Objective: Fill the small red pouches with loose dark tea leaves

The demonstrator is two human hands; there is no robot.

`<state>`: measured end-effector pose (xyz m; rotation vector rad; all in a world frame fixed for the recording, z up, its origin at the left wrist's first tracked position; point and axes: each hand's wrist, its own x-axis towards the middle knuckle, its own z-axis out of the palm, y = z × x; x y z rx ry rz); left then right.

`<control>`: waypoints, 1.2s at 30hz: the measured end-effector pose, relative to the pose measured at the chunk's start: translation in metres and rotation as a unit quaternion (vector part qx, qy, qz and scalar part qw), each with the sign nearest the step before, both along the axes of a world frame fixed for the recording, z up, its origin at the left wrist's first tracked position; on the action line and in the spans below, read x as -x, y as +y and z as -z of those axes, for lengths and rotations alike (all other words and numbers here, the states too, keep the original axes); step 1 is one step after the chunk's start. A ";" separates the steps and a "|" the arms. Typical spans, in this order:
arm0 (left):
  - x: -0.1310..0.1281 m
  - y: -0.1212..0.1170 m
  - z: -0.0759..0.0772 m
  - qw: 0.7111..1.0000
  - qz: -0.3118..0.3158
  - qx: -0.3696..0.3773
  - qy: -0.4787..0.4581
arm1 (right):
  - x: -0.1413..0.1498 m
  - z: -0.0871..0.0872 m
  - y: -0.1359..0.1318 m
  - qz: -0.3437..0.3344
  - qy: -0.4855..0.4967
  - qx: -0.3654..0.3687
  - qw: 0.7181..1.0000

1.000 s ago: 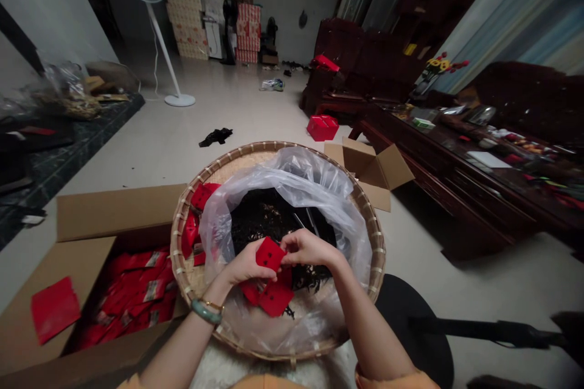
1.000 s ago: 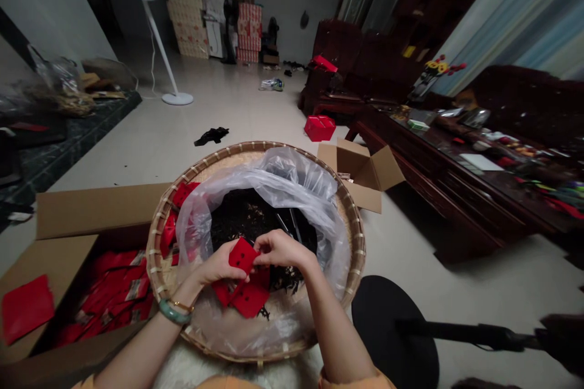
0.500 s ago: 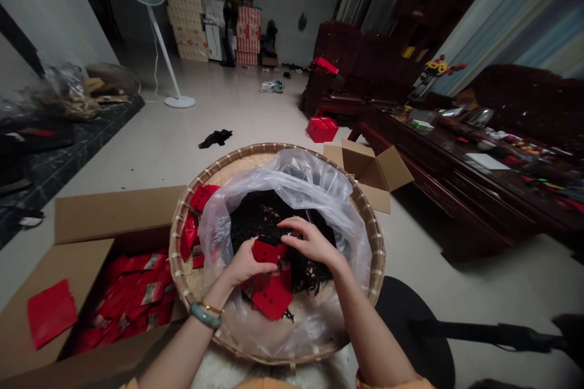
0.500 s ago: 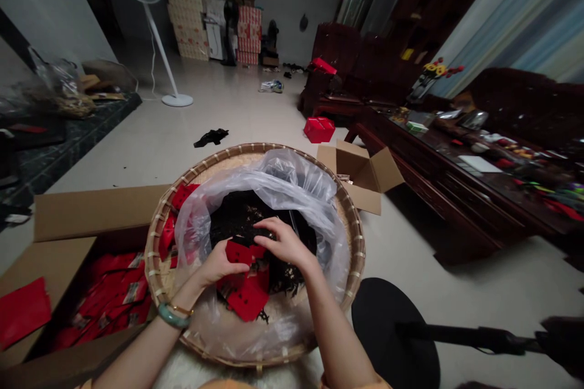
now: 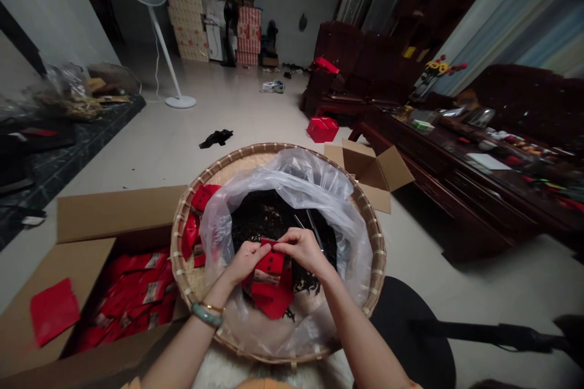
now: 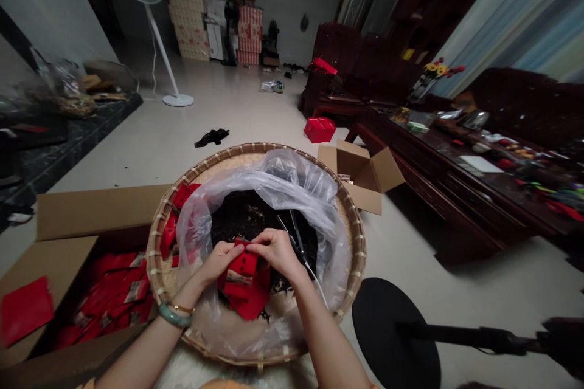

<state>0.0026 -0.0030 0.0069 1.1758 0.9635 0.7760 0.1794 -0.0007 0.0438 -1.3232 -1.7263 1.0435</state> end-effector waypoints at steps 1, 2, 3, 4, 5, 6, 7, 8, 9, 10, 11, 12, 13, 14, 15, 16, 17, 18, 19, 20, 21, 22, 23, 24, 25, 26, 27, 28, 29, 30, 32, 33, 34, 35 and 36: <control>0.000 0.000 -0.001 1.000 0.003 -0.004 -0.001 | -0.001 0.001 0.001 -0.001 0.001 0.009 1.000; 0.000 0.001 -0.001 1.000 0.005 0.000 -0.005 | -0.002 0.002 0.002 -0.002 0.002 0.016 1.000; -0.001 0.001 -0.001 1.000 0.007 0.009 -0.011 | -0.002 0.003 0.002 -0.001 0.003 0.019 1.000; -0.001 0.001 -0.001 1.000 0.006 0.021 -0.018 | -0.002 0.004 0.002 0.002 0.003 0.019 1.000; -0.002 0.000 -0.001 0.999 0.004 0.033 -0.026 | -0.001 0.005 0.002 0.006 0.002 0.015 1.000; -0.003 0.000 -0.001 0.999 0.001 0.040 -0.031 | 0.001 0.006 0.002 0.011 -0.001 0.009 1.000; -0.004 -0.001 0.000 0.998 -0.003 0.043 -0.034 | 0.004 0.006 0.002 0.016 -0.004 0.000 1.000; -0.006 -0.002 0.000 0.998 -0.007 0.045 -0.034 | 0.006 0.007 0.001 0.018 -0.008 -0.009 1.000; -0.007 -0.003 0.000 0.998 -0.012 0.050 -0.033 | 0.008 0.007 0.001 0.018 -0.013 -0.018 1.000; -0.008 -0.003 0.001 0.997 -0.015 0.061 -0.034 | 0.009 0.008 0.001 0.019 -0.018 -0.027 0.999; -0.009 -0.004 0.001 0.996 -0.019 0.080 -0.039 | 0.009 0.008 0.001 0.024 -0.023 -0.037 0.999; -0.010 -0.004 0.001 0.993 -0.025 0.106 -0.052 | 0.007 0.008 0.002 0.037 -0.031 -0.051 0.998; -0.010 -0.004 0.001 0.988 -0.033 0.135 -0.070 | 0.004 0.009 0.004 0.058 -0.047 -0.067 0.995; -0.009 -0.004 0.000 0.982 -0.042 0.160 -0.089 | -0.002 0.011 0.006 0.087 -0.074 -0.086 0.990; -0.009 -0.004 -0.001 0.977 -0.054 0.178 -0.105 | -0.008 0.013 0.008 0.119 -0.112 -0.104 0.981; -0.008 -0.003 -0.002 0.972 -0.067 0.189 -0.119 | -0.016 0.016 0.009 0.149 -0.164 -0.117 0.968; -0.007 -0.002 -0.002 0.969 -0.079 0.195 -0.128 | -0.023 0.019 0.011 0.173 -0.220 -0.119 0.952; -0.005 -0.001 -0.003 0.967 -0.088 0.198 -0.135 | -0.031 0.024 0.012 0.189 -0.274 -0.110 0.937; -0.004 -0.001 -0.003 0.966 -0.093 0.198 -0.141 | -0.037 0.028 0.013 0.195 -0.320 -0.094 0.922; -0.004 0.000 -0.003 0.964 -0.096 0.198 -0.149 | -0.042 0.033 0.013 0.194 -0.358 -0.075 0.910; -0.003 0.001 -0.002 0.962 -0.096 0.201 -0.157 | -0.045 0.037 0.013 0.188 -0.387 -0.057 0.901; -0.003 0.002 -0.001 0.960 -0.093 0.206 -0.166 | -0.047 0.041 0.013 0.180 -0.407 -0.044 0.894; -0.002 0.002 0.000 0.958 -0.093 0.211 -0.173 | -0.048 0.045 0.013 0.174 -0.421 -0.035 0.890; -0.002 0.003 0.001 0.955 -0.093 0.216 -0.178 | -0.048 0.047 0.014 0.170 -0.430 -0.031 0.886; -0.002 0.003 0.002 0.954 -0.095 0.221 -0.179 | -0.047 0.049 0.014 0.171 -0.436 -0.029 0.883; -0.002 0.003 0.003 0.953 -0.098 0.224 -0.178 | -0.047 0.051 0.015 0.174 -0.441 -0.029 0.880; -0.001 0.003 0.004 0.953 -0.101 0.224 -0.175 | -0.046 0.052 0.016 0.178 -0.444 -0.027 0.878; -0.001 0.003 0.004 0.954 -0.102 0.223 -0.173 | -0.046 0.052 0.017 0.182 -0.445 -0.023 0.876; -0.001 0.003 0.003 0.954 -0.103 0.221 -0.172 | -0.046 0.052 0.018 0.187 -0.443 -0.018 0.877; -0.001 0.002 0.003 0.955 -0.103 0.220 -0.171 | -0.046 0.052 0.018 0.190 -0.437 -0.013 0.879; -0.002 0.002 0.003 0.957 -0.101 0.219 -0.164 | -0.047 0.051 0.017 0.191 -0.409 -0.012 0.892; -0.002 0.001 0.002 0.958 -0.099 0.217 -0.158 | -0.048 0.049 0.016 0.187 -0.384 -0.017 0.904; -0.002 0.001 0.002 0.960 -0.097 0.215 -0.149 | -0.049 0.047 0.015 0.178 -0.351 -0.024 0.919; -0.003 0.000 0.001 0.962 -0.093 0.214 -0.140 | -0.049 0.043 0.013 0.166 -0.312 -0.029 0.935; -0.003 0.000 0.000 0.964 -0.089 0.213 -0.131 | -0.050 0.039 0.012 0.150 -0.269 -0.030 0.951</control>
